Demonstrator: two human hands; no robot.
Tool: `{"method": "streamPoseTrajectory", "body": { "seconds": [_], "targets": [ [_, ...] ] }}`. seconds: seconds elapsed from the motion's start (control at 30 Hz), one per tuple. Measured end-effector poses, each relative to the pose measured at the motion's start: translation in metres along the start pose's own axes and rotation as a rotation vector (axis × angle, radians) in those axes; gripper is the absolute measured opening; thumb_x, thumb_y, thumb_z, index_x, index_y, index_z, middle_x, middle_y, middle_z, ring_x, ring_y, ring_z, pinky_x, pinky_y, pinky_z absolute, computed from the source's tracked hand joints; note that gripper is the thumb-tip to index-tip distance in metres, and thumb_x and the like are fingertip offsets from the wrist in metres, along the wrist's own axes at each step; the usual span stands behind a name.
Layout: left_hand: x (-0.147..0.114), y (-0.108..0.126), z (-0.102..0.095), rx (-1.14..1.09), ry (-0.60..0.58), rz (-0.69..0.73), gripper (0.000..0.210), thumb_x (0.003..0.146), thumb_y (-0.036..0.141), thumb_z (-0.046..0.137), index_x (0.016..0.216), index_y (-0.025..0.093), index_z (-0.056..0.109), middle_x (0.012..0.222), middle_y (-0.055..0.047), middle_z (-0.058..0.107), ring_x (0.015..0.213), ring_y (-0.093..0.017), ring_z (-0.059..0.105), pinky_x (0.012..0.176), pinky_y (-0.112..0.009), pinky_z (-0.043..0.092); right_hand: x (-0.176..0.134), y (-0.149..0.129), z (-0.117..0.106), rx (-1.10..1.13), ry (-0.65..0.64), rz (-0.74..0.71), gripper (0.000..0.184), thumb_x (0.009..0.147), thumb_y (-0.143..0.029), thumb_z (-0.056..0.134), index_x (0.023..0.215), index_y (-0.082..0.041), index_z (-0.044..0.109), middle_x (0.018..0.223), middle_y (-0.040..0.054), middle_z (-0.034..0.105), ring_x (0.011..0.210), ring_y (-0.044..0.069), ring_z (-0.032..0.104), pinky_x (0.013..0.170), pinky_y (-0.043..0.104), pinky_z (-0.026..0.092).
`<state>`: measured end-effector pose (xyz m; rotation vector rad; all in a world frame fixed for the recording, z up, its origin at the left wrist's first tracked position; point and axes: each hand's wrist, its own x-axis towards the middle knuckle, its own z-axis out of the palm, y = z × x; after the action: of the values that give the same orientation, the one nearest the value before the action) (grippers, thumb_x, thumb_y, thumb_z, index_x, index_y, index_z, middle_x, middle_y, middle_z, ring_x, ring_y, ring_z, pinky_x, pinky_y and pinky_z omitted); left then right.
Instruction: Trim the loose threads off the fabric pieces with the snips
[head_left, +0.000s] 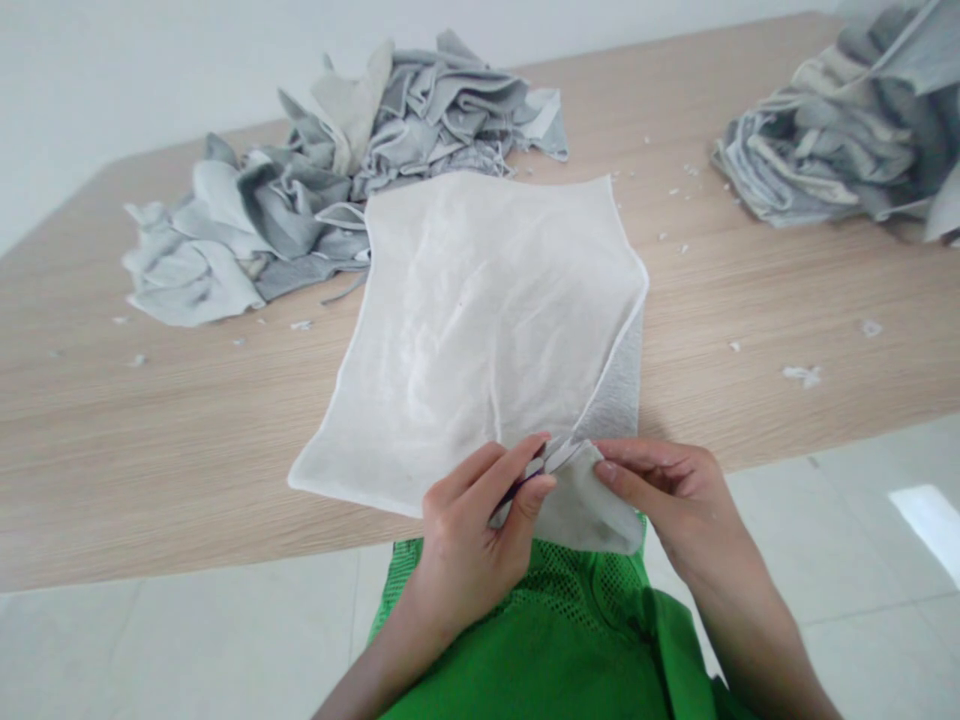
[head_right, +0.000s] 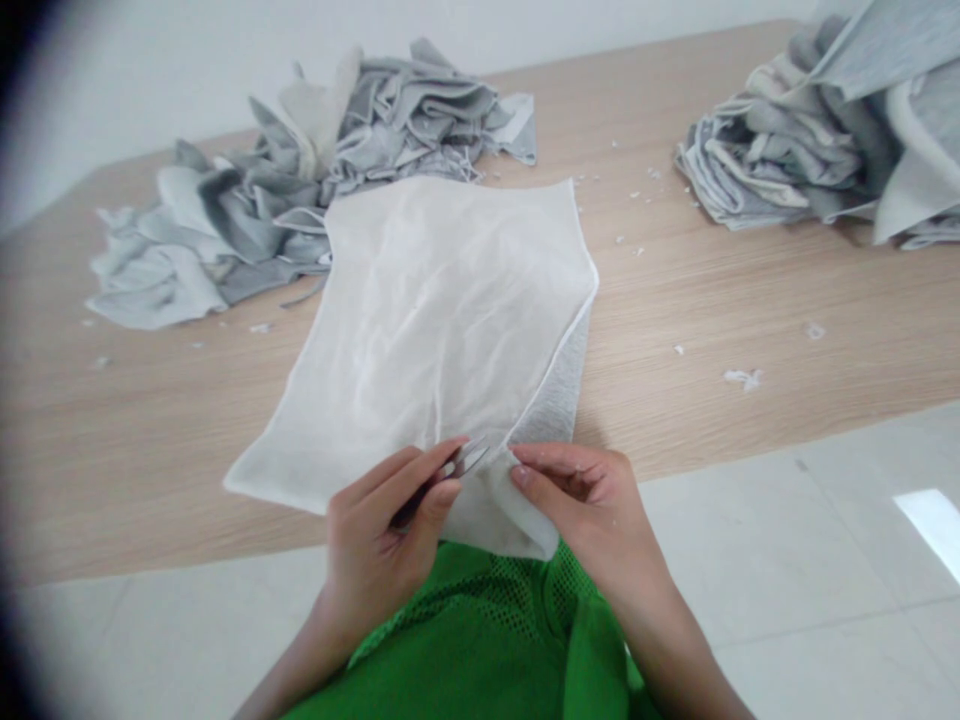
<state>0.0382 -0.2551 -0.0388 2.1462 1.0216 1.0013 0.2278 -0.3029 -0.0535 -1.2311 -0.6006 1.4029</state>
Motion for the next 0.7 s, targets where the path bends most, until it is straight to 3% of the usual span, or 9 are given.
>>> {"method": "streamPoseTrajectory", "body": {
  "seconds": [0.2, 0.33, 0.43, 0.5, 0.53, 0.6, 0.67, 0.7],
  "targets": [
    [0.009, -0.008, -0.016, 0.021, -0.002, -0.052, 0.026, 0.098, 0.023, 0.061, 0.121, 0.015, 0.071, 0.087, -0.006, 0.071, 0.072, -0.014, 0.066, 0.062, -0.022, 0.052, 0.007, -0.007, 0.001, 0.016, -0.006, 0.035, 0.019, 0.075, -0.035, 0.087, 0.090, -0.025, 0.084, 0.086, 0.0064, 0.082, 0.073, 0.020, 0.077, 0.067, 0.028, 0.061],
    [0.015, -0.011, -0.021, -0.008, -0.109, -0.042, 0.029, 0.099, 0.024, 0.059, 0.126, 0.021, 0.067, 0.094, -0.005, 0.074, 0.076, -0.014, 0.070, 0.064, -0.022, 0.056, 0.030, -0.030, 0.015, -0.049, -0.016, -0.034, 0.019, 0.072, -0.035, 0.088, 0.087, -0.025, 0.084, 0.082, 0.0052, 0.082, 0.071, 0.020, 0.076, 0.067, 0.028, 0.060],
    [0.016, -0.017, -0.017, 0.053, -0.188, -0.061, 0.039, 0.099, 0.029, 0.058, 0.138, 0.022, 0.058, 0.108, -0.008, 0.076, 0.088, -0.019, 0.074, 0.075, -0.029, 0.061, 0.059, -0.058, 0.020, -0.297, -0.160, -0.139, 0.021, 0.075, -0.039, 0.084, 0.089, -0.023, 0.084, 0.083, 0.0041, 0.081, 0.076, 0.022, 0.076, 0.071, 0.031, 0.060],
    [0.016, -0.021, -0.014, 0.130, -0.188, -0.098, 0.043, 0.101, 0.031, 0.053, 0.143, 0.021, 0.053, 0.112, -0.009, 0.077, 0.092, -0.022, 0.076, 0.076, -0.033, 0.063, 0.085, -0.084, 0.013, -0.583, -0.279, -0.207, 0.026, 0.084, -0.046, 0.075, 0.087, -0.021, 0.083, 0.084, 0.0048, 0.081, 0.079, 0.024, 0.076, 0.073, 0.033, 0.060],
    [0.016, -0.024, -0.013, 0.157, -0.188, -0.109, 0.042, 0.103, 0.031, 0.049, 0.144, 0.022, 0.052, 0.112, -0.009, 0.077, 0.092, -0.023, 0.076, 0.075, -0.034, 0.063, 0.099, -0.099, 0.008, -0.739, -0.279, -0.261, 0.032, 0.089, -0.048, 0.068, 0.085, -0.020, 0.082, 0.084, 0.0059, 0.081, 0.079, 0.024, 0.075, 0.073, 0.033, 0.059],
    [0.017, -0.029, -0.012, 0.183, -0.197, -0.093, 0.038, 0.103, 0.030, 0.046, 0.140, 0.025, 0.055, 0.112, -0.007, 0.077, 0.090, -0.022, 0.076, 0.075, -0.033, 0.063, 0.131, -0.128, -0.005, -1.036, -0.073, -0.408, 0.046, 0.100, -0.048, 0.049, 0.087, -0.016, 0.080, 0.076, 0.0083, 0.078, 0.070, 0.023, 0.074, 0.066, 0.032, 0.057],
    [0.020, -0.034, -0.011, 0.228, -0.198, -0.064, 0.034, 0.103, 0.029, 0.047, 0.133, 0.026, 0.061, 0.106, -0.005, 0.078, 0.084, -0.022, 0.077, 0.072, -0.032, 0.063, 0.163, -0.153, -0.017, -1.412, 0.142, -0.558, 0.045, 0.102, -0.040, 0.043, 0.099, -0.013, 0.079, 0.066, 0.0090, 0.074, 0.062, 0.024, 0.070, 0.067, 0.035, 0.055],
    [0.021, -0.037, -0.011, 0.265, -0.185, -0.058, 0.032, 0.102, 0.029, 0.047, 0.130, 0.026, 0.064, 0.102, -0.005, 0.079, 0.080, -0.022, 0.077, 0.069, -0.031, 0.063, 0.176, -0.162, -0.022, -1.486, 0.193, -0.602, 0.039, 0.100, -0.035, 0.046, 0.105, -0.012, 0.078, 0.069, 0.0108, 0.074, 0.067, 0.026, 0.071, 0.074, 0.038, 0.055]
  ]
}}
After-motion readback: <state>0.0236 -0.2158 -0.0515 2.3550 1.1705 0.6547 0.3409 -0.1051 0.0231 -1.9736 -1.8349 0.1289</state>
